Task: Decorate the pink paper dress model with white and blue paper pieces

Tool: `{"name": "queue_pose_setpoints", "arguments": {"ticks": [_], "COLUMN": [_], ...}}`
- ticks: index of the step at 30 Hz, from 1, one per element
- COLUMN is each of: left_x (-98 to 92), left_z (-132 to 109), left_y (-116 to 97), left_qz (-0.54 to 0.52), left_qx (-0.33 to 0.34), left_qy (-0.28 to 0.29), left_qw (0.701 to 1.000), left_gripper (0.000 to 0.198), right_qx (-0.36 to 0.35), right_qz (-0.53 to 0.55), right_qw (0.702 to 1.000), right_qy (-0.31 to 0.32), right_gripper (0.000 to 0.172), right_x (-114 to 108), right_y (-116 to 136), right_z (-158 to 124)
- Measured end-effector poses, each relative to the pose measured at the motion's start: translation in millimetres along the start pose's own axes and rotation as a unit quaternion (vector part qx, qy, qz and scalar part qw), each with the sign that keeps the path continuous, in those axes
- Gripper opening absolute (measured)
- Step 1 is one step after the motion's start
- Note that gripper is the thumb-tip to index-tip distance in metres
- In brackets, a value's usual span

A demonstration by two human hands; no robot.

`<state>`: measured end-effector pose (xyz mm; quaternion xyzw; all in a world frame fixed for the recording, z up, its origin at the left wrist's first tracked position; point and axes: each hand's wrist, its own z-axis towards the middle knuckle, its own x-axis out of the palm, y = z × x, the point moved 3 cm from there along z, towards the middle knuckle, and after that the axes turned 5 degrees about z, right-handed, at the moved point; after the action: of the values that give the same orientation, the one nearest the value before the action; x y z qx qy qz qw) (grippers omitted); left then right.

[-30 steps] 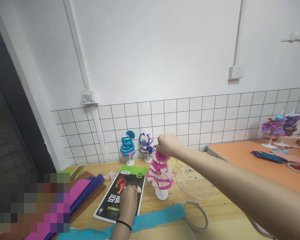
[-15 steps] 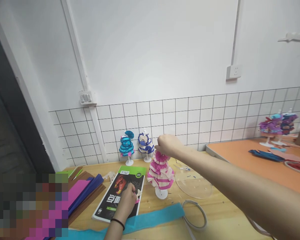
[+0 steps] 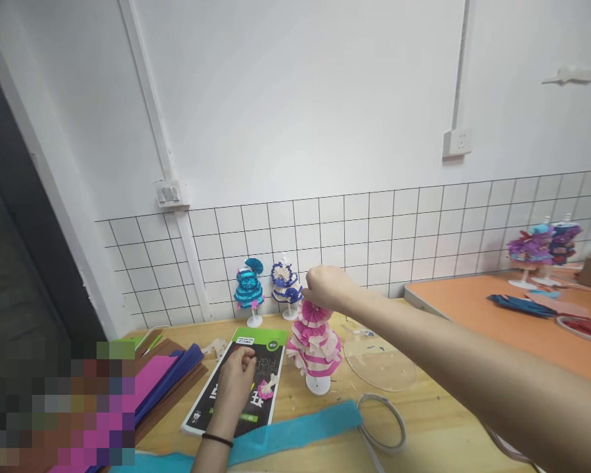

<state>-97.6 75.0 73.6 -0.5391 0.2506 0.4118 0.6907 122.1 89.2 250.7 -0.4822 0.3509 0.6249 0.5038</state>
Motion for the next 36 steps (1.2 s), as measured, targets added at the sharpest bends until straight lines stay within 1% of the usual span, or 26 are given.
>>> {"name": "queue_pose_setpoints", "arguments": {"ticks": [2,7,9,13,17,20,23,27,29,32,34,36], "left_x": [6.4,38.0,47.5,53.7,52.5,53.0,55.1,56.9,55.8,51.8,49.4,48.1], "left_z": [-2,-13,-16,-18,-17,-16,-15,-10,-6,-2,-1,-1], "left_y": [-1,2,3,3,5,10,14,21,24,26,24,21], "left_qz": [0.029,0.105,0.129,0.155,0.142,0.108,0.061,-0.023,-0.077,-0.172,-0.24,-0.304], "left_qx": [0.019,0.047,0.049,0.04,0.035,0.026,0.016,-0.001,-0.014,-0.039,-0.061,-0.084], "left_qy": [0.012,0.073,0.085,0.088,0.074,0.063,0.054,0.051,0.055,0.063,0.076,0.099], "left_qw": [0.999,0.991,0.987,0.983,0.986,0.992,0.997,0.998,0.995,0.982,0.966,0.944], "left_gripper": [0.022,0.028,0.03,0.029,0.02,0.014,0.013,0.015,0.016,0.016,0.017,0.023], "right_qx": [-0.003,-0.011,-0.011,-0.007,-0.007,-0.005,-0.006,-0.005,-0.002,-0.005,-0.007,-0.003], "right_qz": [0.001,0.006,0.007,0.009,0.013,0.014,0.013,0.007,0.001,-0.004,-0.001,0.006], "right_qw": [1.0,1.0,1.0,1.0,1.0,1.0,1.0,1.0,1.0,1.0,1.0,1.0], "right_qy": [0.0,-0.001,-0.003,-0.005,-0.001,0.001,0.0,-0.005,-0.012,-0.019,-0.019,-0.018], "right_gripper": [0.03,0.03,0.03,0.031,0.03,0.03,0.031,0.048,0.051,0.045,0.042,0.043], "right_x": [-1,0,0,1,-1,-1,-2,-1,-1,1,1,2], "right_y": [1,0,-1,-3,-4,-4,-3,-3,-4,-6,-7,-9], "right_z": [0,-2,-3,-5,-6,-7,-6,-4,-2,-1,-3,-5]}}
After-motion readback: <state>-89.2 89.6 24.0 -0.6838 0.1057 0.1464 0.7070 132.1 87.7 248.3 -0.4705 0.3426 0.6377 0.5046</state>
